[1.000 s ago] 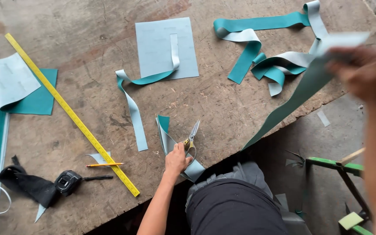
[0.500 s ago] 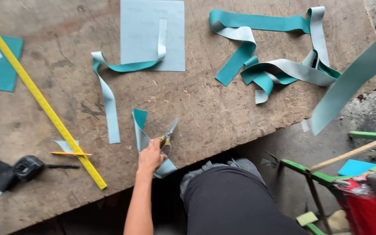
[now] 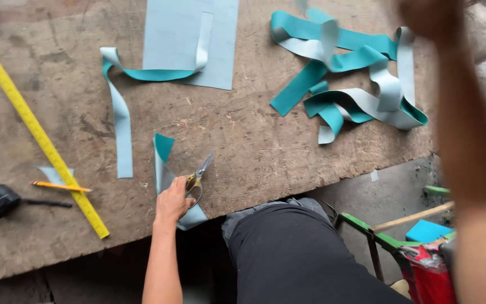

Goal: The person uses scissors to cut a long strip of light blue material on a wooden workbench. They trim the edges of the strip and cut it into smaller sections, handling the material with both hands throughout the process.

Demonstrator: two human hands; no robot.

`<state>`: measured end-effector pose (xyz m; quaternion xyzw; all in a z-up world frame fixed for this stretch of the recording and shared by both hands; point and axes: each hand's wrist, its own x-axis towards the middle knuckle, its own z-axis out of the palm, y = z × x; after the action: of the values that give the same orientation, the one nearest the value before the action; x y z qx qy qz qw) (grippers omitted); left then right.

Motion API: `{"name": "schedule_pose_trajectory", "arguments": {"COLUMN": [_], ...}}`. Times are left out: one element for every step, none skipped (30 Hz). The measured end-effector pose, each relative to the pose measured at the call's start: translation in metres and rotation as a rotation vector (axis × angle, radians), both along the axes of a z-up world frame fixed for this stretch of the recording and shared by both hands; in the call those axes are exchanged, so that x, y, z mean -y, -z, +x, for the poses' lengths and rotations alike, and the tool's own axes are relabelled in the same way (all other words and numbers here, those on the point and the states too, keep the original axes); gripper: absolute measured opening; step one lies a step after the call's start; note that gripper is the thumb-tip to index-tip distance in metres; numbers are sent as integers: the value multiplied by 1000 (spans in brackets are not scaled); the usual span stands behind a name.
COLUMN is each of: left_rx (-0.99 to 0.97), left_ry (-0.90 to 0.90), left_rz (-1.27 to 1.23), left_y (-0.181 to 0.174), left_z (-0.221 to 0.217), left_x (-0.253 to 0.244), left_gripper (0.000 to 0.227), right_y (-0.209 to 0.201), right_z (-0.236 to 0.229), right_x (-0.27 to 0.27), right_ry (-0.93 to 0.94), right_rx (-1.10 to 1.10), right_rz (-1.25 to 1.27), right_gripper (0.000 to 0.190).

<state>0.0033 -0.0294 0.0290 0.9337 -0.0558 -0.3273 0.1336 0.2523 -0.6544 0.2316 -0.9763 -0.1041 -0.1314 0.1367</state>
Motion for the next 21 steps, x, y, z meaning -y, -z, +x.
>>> {"name": "schedule_pose_trajectory", "arguments": {"left_rx": [11, 9, 56, 105, 83, 143, 209, 194, 240, 288, 278, 187, 98, 92, 27, -39, -40, -39, -36, -34, -27], "left_ry": [-8, -28, -36, -44, -93, -149, -200, -243, -340, -436, -438, -626, -810, -807, -893, -978, -971, -931, -890, -882, -826], "left_rz": [-14, 0, -47, -91, -67, -124, -182, -160, -217, -272, -265, -367, -470, -464, -562, -660, -653, -662, -674, -671, -653], "left_y": [-7, 0, 5, 12, 14, 18, 25, 36, 49, 63, 61, 60, 59, 56, 52, 48, 49, 49, 49, 49, 50], "left_z": [-1, 1, -3, -6, -10, -14, -16, -23, -24, -26, -21, -16, -8, -4, 4, 10, 15, 20, 28, 33, 37], "left_x": [-4, -4, -9, -15, -15, -16, -16, -17, -16, -14, -15, -15, -14, -15, -18, -20, -25, -29, -33, -37, -41], "left_gripper": [60, 60, 61, 62, 62, 58, 55, 55, 52, 52, 52, 53, 55, 55, 50, 47, 47, 47, 47, 47, 46], "right_y": [8, 35, 65, 91, 130, 167, 203, 206, 207, 207, 209, 210, 211, 207, 203, 199, 206, 213, 219, 227, 235], "right_z": [-2, -28, -59, -105, -131, -161, -194, -208, -226, -246, -251, -257, -261, -263, -264, -264, -266, -268, -267, -268, -269], "right_x": [-35, -82, -134, -180, -207, -233, -255, -289, -318, -345, -370, -394, -418, -433, -449, -464, -474, -484, -494, -498, -501], "right_ry": [-24, -45, 86, 208, 158, 112, 75, 33, 2, -28, -28, -61, -91, -88, -188, -280, -277, -275, -271, -266, -243], "right_rx": [7, 6, -269, -556, -587, -757, -927, -959, -1064, -1171, -1182, -1199, -1210, -1215, -1120, -1011, -1011, -922, -828, -825, -822], "right_rz": [-6, 8, 131, 241, 244, 367, 481, 475, 562, 648, 653, 647, 643, 649, 375, 104, 113, 27, -61, -54, -50], "right_gripper": [26, 26, 25, 41, 41, 38, 39, 39, 46, 54, 54, 64, 76, 76, 78, 81, 81, 80, 80, 80, 81]}}
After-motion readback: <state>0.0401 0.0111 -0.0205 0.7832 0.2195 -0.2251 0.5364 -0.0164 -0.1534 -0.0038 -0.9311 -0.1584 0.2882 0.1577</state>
